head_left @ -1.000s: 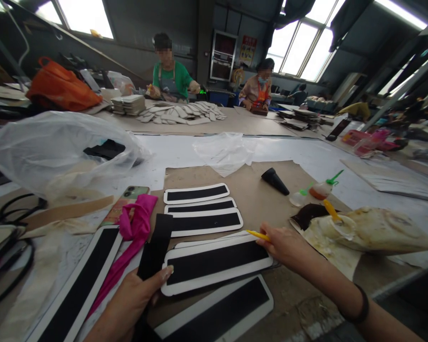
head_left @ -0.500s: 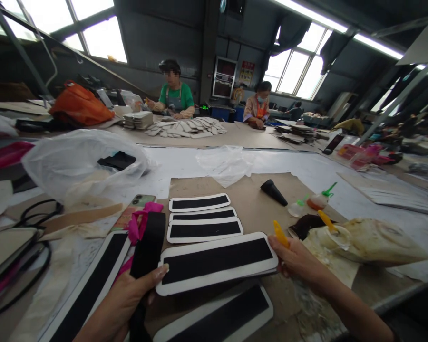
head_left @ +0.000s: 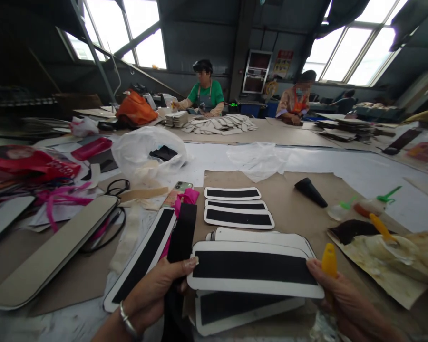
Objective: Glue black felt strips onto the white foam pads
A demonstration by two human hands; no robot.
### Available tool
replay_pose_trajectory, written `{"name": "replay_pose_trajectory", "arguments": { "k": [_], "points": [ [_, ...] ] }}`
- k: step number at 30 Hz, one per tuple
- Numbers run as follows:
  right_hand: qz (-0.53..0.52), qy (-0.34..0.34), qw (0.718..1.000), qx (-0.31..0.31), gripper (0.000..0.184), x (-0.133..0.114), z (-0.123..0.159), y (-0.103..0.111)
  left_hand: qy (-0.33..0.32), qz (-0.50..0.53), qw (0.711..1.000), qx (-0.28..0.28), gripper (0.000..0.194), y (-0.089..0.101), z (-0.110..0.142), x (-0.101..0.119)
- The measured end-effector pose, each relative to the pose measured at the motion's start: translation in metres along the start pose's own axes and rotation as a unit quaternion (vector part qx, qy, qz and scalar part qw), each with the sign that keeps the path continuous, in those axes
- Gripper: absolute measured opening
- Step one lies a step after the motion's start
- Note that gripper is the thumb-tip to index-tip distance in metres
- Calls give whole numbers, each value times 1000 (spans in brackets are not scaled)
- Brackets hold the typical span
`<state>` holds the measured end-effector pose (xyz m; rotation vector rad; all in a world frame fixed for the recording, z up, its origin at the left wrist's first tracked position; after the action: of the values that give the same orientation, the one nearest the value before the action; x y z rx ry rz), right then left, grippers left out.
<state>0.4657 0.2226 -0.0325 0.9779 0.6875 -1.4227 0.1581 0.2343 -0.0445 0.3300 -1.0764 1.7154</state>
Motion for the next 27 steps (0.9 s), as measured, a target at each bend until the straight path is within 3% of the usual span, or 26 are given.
{"name": "replay_pose_trajectory", "arguments": {
  "k": [7,10,14,20,23,27],
  "points": [
    [47,-19,998,-38,46,31,17,-5,-10,-128,990,60,37,18,25,-18],
    [110,-16,991,-79,51,30,14,-8,-15,-153,986,62,39,22,26,-16],
    [200,17,975,-93,50,-11,-7,-8,-43,-136,989,43,37,18,11,11],
    [251,72,964,-59,46,-88,-55,-13,-39,-65,997,-8,34,2,-36,55],
    [276,82,956,-50,41,-106,-80,-14,-35,-65,997,-33,33,-7,-58,70],
    [313,84,946,-30,32,-112,-114,-11,-38,-95,994,-33,31,-11,-86,84]
  ]
}}
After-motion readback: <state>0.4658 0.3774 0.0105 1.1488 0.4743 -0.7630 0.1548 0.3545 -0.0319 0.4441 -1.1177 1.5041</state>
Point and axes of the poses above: each hand's wrist, its own z-axis away from the middle knuckle, its own y-axis out of the back of the hand, x = y × z, the point moved 8 cm from there along -z, towards the middle knuckle, and after that the axes turned 6 degrees about z, right-handed, at the moved point
